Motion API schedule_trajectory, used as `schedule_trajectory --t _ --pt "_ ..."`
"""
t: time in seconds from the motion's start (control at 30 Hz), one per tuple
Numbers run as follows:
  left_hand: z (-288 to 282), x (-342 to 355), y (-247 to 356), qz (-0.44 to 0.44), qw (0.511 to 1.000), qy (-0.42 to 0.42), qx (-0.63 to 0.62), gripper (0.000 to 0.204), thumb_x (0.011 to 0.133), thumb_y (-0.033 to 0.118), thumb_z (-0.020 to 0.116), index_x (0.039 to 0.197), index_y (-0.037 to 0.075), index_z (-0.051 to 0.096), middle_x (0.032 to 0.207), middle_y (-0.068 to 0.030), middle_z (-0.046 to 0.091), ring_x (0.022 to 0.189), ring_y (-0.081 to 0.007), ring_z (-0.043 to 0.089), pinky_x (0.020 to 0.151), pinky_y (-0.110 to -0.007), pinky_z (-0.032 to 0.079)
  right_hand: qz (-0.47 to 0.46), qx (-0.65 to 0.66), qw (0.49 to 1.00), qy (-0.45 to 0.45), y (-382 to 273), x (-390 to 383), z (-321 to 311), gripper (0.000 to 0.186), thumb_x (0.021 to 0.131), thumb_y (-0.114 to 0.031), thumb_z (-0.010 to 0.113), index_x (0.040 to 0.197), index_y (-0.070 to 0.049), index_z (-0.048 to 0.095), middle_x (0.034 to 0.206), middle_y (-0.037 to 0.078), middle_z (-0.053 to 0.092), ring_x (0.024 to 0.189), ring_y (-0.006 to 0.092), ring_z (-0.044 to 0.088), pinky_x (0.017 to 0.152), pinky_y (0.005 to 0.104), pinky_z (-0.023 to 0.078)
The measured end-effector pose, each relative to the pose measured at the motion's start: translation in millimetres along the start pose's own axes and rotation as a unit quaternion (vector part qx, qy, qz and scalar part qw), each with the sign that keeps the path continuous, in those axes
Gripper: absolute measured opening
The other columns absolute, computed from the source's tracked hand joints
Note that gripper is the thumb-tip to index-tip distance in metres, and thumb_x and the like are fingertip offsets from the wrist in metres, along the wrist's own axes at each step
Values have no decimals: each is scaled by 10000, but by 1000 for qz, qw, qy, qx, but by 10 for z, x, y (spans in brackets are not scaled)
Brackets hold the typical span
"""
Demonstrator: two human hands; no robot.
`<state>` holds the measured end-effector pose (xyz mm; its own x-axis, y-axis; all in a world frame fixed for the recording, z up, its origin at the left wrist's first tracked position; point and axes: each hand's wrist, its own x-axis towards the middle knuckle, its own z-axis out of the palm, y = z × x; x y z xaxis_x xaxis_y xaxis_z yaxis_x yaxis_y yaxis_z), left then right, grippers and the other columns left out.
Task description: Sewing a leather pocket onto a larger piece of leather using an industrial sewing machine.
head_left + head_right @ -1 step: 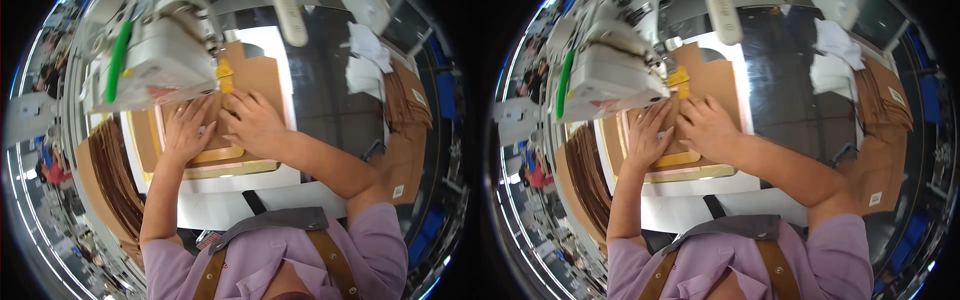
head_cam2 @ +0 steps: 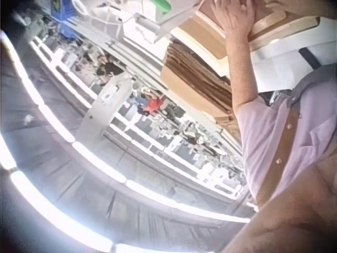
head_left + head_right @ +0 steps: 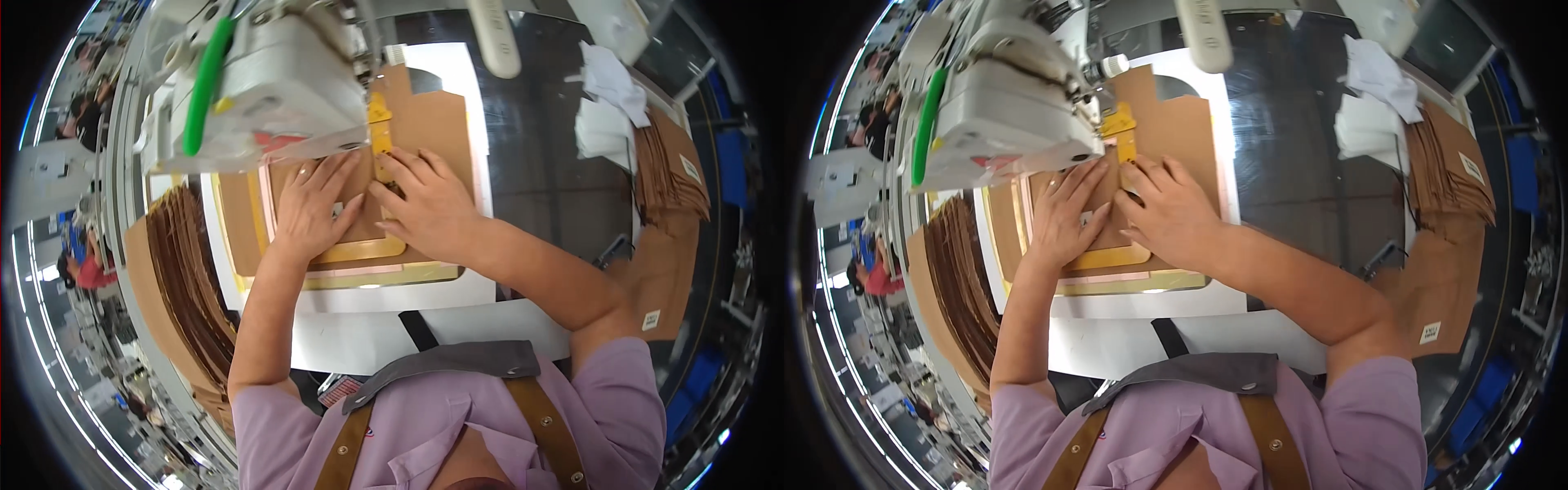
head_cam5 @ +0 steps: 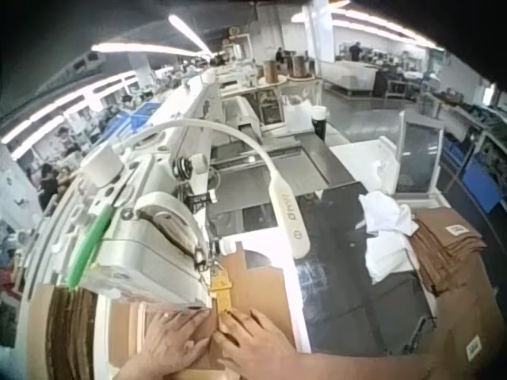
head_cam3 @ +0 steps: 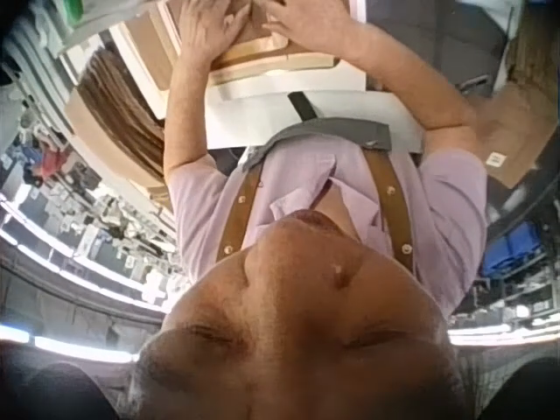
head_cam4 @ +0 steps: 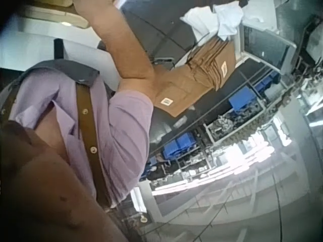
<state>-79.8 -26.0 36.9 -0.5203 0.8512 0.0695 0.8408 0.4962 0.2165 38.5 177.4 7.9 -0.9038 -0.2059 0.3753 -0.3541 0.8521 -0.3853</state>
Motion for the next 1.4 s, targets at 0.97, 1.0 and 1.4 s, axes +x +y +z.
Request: schedule_trajectory --t 0.97,1.0,1.4 --pt "243 -30 -71 5 989 78 -123 565 870 298 701 1384 88 594 1452 -84 605 1260 -321 590 1082 -448 396 -138 70 985 -69 48 4 -192 367 797 -272 796 1090 -91 669 1206 74 627 1202 272 583 1107 491 424" --pt "210 -10 -46 0 993 55 -109 565 871 299 702 1384 88 594 1455 -82 604 1262 -320 587 1071 -447 405 -119 59 989 -59 96 47 -227 380 799 -262 798 1109 -88 663 1208 78 626 1184 279 586 1084 478 428" --pt "303 -55 -33 3 991 70 -112 530 891 286 691 1379 96 608 1483 -80 567 1312 -310 557 1175 -500 380 0 -49 996 80 678 441 -132 291 866 -213 780 1094 -59 685 1017 88 645 983 280 616 837 417 459"
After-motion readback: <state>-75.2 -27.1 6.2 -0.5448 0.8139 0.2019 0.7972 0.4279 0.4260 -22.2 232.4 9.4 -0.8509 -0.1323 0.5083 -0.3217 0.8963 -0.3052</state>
